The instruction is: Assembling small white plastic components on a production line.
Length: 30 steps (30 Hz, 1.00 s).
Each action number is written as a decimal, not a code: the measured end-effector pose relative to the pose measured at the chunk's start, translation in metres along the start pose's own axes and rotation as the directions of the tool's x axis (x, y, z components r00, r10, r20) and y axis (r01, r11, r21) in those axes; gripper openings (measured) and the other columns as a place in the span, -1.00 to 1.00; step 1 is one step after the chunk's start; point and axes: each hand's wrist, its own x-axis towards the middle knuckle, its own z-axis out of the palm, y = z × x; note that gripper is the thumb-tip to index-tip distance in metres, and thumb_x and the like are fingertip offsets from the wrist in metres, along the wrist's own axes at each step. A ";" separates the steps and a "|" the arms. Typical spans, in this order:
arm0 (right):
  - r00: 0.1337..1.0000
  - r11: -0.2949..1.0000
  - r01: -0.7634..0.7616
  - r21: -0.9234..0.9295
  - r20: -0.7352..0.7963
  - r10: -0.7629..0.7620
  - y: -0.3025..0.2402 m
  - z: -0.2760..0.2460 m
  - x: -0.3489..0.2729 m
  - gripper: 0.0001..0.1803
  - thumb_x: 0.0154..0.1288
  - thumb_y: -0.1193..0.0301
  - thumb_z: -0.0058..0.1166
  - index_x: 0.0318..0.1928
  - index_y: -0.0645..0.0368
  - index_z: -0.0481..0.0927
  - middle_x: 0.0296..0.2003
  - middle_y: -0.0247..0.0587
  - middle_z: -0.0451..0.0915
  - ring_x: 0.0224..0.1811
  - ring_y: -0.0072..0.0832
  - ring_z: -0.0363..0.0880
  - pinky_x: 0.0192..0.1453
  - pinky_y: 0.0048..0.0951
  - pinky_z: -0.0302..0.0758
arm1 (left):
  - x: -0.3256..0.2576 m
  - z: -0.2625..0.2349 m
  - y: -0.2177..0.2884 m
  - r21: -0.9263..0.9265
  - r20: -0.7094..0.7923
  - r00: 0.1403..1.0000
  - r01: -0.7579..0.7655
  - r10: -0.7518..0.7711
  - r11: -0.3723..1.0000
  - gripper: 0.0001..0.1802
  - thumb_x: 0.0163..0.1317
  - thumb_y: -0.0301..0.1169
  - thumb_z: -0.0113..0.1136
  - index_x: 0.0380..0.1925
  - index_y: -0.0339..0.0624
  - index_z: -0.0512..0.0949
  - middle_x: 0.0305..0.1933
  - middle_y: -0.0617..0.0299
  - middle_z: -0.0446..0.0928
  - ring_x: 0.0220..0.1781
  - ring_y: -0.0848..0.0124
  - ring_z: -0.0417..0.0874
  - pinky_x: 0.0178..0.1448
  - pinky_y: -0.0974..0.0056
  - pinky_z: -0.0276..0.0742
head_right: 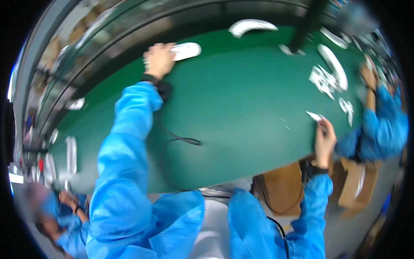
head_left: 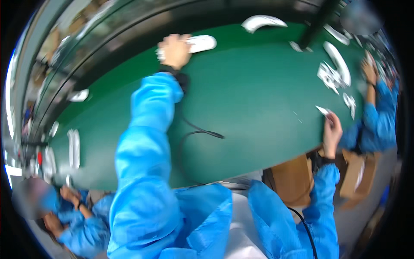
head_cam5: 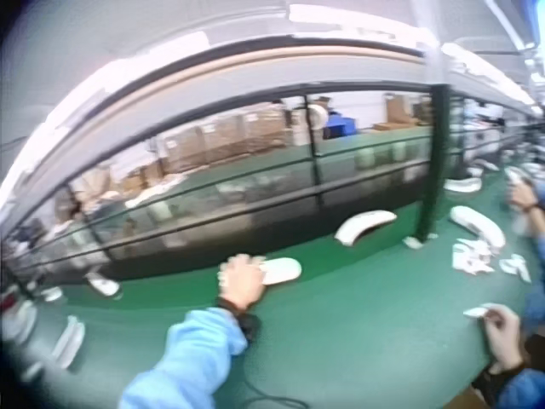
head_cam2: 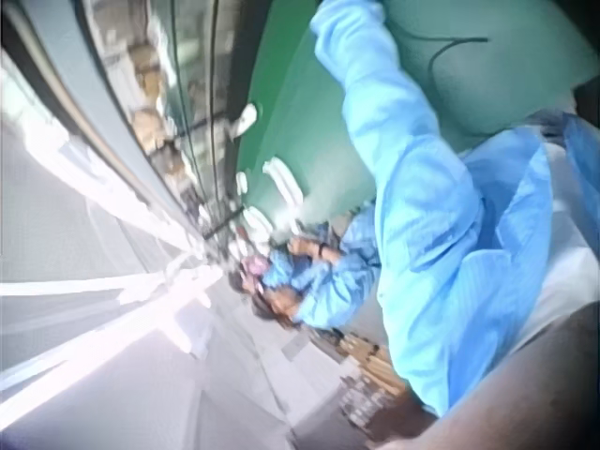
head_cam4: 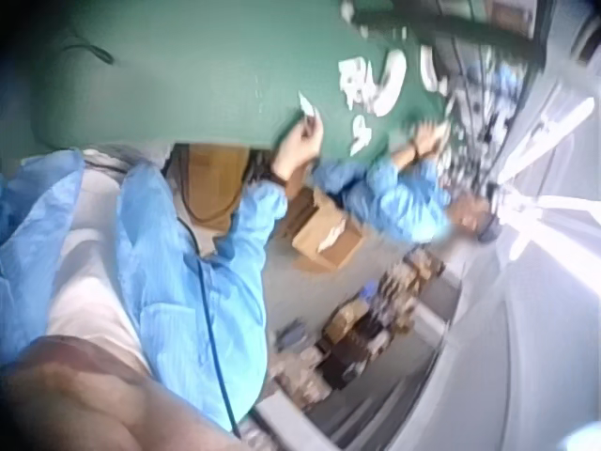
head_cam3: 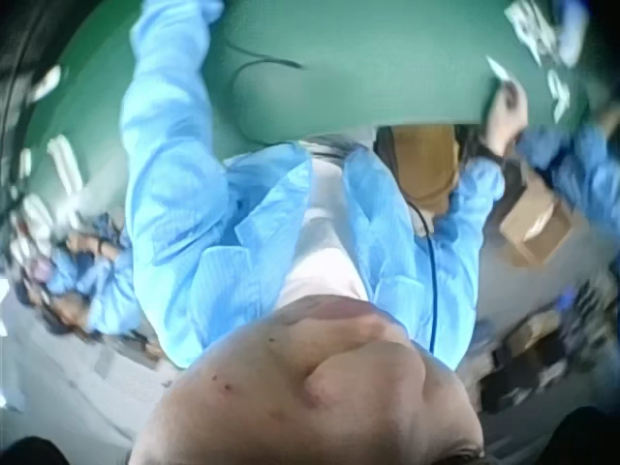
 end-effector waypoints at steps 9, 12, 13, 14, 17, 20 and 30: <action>0.987 0.999 -0.022 -0.037 -0.161 0.016 0.003 -0.056 -0.009 -0.73 0.18 0.50 0.17 -0.07 0.17 0.61 -0.07 -0.29 0.60 0.01 -0.44 0.50 0.04 -0.44 0.38 | -0.047 -0.005 -0.003 -0.233 -0.263 0.965 -0.050 -0.013 0.971 -0.50 0.37 -0.09 -0.02 0.30 0.16 0.35 0.21 0.04 0.33 0.27 0.09 0.29 0.34 -0.08 0.10; 0.996 0.984 0.083 -0.155 0.003 -0.084 -0.015 -0.048 -0.008 -0.66 0.16 0.45 0.21 -0.01 0.09 0.60 0.00 -0.25 0.55 0.11 -0.36 0.43 0.11 -0.39 0.36 | -0.063 -0.001 -0.011 -0.423 -0.116 0.972 0.138 -0.205 0.896 -0.52 0.39 -0.13 -0.06 0.28 0.04 0.35 0.16 -0.01 0.32 0.19 0.05 0.31 0.30 -0.02 0.16; 0.992 0.967 0.126 -0.222 0.043 -0.119 -0.024 -0.042 -0.008 -0.62 0.16 0.39 0.23 0.03 0.05 0.59 0.03 -0.22 0.53 0.16 -0.26 0.39 0.21 -0.32 0.31 | -0.063 -0.001 -0.015 -0.467 -0.146 0.959 0.149 -0.242 0.872 -0.52 0.40 -0.14 -0.06 0.27 0.02 0.35 0.14 -0.02 0.33 0.16 0.05 0.31 0.28 -0.01 0.18; 0.987 0.953 0.153 -0.261 0.096 -0.132 -0.035 -0.034 -0.006 -0.60 0.15 0.36 0.23 0.04 0.04 0.60 0.05 -0.22 0.52 0.17 -0.23 0.38 0.25 -0.30 0.28 | -0.066 -0.005 -0.019 -0.461 -0.155 0.960 0.139 -0.234 0.877 -0.53 0.41 -0.13 -0.07 0.24 -0.03 0.37 0.10 -0.01 0.35 0.11 0.07 0.32 0.24 -0.01 0.21; 0.967 0.921 0.203 -0.334 0.217 -0.134 -0.051 -0.024 0.003 -0.59 0.14 0.30 0.25 0.04 0.03 0.61 0.07 -0.21 0.51 0.20 -0.19 0.36 0.29 -0.27 0.25 | -0.069 -0.007 -0.038 -0.488 -0.094 0.939 0.247 -0.332 0.837 -0.55 0.38 -0.14 -0.02 0.17 -0.10 0.43 -0.02 -0.03 0.43 0.06 0.04 0.38 0.18 -0.02 0.27; 0.958 0.925 0.231 -0.301 0.239 -0.162 -0.046 -0.023 0.007 -0.61 0.12 0.29 0.27 0.00 0.01 0.64 0.07 -0.19 0.51 0.17 -0.20 0.39 0.27 -0.29 0.27 | -0.062 -0.001 -0.050 -0.455 -0.084 0.919 0.308 -0.384 0.836 -0.60 0.25 -0.21 0.15 0.02 -0.18 0.51 -0.15 -0.10 0.54 -0.06 -0.04 0.50 0.04 -0.08 0.37; 0.989 0.972 0.142 -0.187 -0.004 -0.145 -0.015 -0.013 0.000 -0.79 0.20 0.46 0.24 -0.13 0.15 0.71 -0.04 -0.19 0.58 0.08 -0.31 0.45 0.21 -0.36 0.31 | -0.068 -0.013 -0.034 -0.499 -0.060 0.921 0.306 -0.384 0.811 -0.76 0.29 -0.20 0.12 -0.27 -0.14 0.49 -0.17 0.04 0.41 -0.05 0.08 0.38 0.06 0.02 0.30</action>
